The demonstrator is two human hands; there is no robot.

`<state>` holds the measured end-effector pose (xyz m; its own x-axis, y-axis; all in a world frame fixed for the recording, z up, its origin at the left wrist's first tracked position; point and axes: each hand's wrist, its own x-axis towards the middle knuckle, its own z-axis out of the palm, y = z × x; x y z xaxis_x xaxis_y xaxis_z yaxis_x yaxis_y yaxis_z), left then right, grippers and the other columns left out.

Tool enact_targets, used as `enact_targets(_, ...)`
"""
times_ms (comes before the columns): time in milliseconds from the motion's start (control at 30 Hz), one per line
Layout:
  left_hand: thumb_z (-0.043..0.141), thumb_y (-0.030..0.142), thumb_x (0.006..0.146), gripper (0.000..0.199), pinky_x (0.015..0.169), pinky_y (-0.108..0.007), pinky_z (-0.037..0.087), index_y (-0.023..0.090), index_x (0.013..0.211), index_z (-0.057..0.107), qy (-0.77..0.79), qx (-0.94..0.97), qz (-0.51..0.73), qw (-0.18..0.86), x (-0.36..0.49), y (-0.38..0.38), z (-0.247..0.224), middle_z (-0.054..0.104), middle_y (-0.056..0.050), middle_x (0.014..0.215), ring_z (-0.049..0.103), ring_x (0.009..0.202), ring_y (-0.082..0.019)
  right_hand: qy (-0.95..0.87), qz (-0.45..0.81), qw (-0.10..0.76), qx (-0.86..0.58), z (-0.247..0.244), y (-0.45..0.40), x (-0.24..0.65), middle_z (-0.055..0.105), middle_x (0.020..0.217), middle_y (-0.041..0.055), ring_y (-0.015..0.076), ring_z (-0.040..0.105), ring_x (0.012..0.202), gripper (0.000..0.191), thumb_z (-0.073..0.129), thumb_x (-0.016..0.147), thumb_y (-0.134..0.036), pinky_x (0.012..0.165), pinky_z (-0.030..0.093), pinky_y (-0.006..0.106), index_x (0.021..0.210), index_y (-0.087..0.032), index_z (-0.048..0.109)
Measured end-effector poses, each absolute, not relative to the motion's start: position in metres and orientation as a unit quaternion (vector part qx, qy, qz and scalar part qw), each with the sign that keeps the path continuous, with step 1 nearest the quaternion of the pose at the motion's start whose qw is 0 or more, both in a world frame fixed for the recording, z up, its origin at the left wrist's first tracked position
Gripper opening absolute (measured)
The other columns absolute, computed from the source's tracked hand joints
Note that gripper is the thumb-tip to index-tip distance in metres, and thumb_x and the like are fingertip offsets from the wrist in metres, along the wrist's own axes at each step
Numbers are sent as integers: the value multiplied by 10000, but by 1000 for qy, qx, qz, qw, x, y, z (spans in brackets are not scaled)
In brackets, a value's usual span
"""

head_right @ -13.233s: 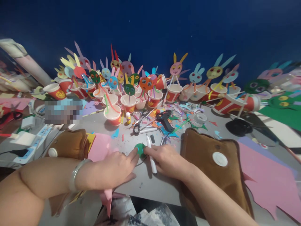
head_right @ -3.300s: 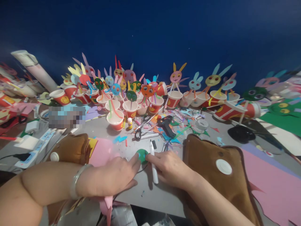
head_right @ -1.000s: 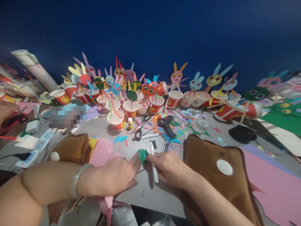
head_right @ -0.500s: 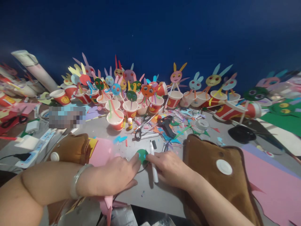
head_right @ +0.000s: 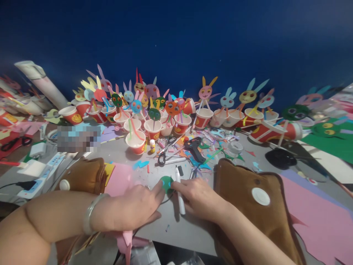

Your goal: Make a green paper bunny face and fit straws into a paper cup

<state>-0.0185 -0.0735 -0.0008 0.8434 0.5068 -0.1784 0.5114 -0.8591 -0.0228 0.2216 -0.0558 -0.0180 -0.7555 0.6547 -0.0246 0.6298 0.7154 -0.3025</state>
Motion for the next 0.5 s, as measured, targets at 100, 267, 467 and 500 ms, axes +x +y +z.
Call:
enact_targets(100, 423, 436, 993, 467, 445, -256, 447, 57, 1245, 524, 269, 960, -77, 9, -19, -74, -2, 586, -172, 1103, 635, 741, -190, -924, 147, 47, -349, -18, -56, 222, 640, 751, 43, 169, 588, 640, 221, 424, 940, -155, 596, 343, 281, 1059, -170, 609)
enact_targets(267, 428, 449, 991, 476, 420, -262, 420, 51, 1227, 540, 260, 963, -67, -5, -20, -75, -1, 596, -185, 1140, 623, 703, -178, -924, 148, 49, -349, -18, -56, 222, 640, 747, 40, 161, 587, 639, 210, 447, 936, -164, 596, 338, 272, 1068, -177, 610)
enact_targets(467, 437, 441, 988, 443, 405, -268, 379, 66, 1191, 556, 262, 964, -47, -19, -20, -75, -6, 603, -159, 1087, 618, 683, -173, -924, 149, 43, -350, -19, -55, 222, 639, 743, 41, 170, 595, 635, 207, 432, 952, -173, 592, 331, 285, 1056, -172, 611)
enact_targets(500, 442, 447, 985, 448, 400, -268, 370, 66, 1193, 556, 264, 963, -45, -19, -21, -75, -8, 604, -154, 1075, 617, 677, -172, -923, 151, 41, -351, -19, -55, 222, 641, 746, 42, 172, 599, 640, 208, 429, 955, -174, 595, 333, 286, 1057, -172, 611)
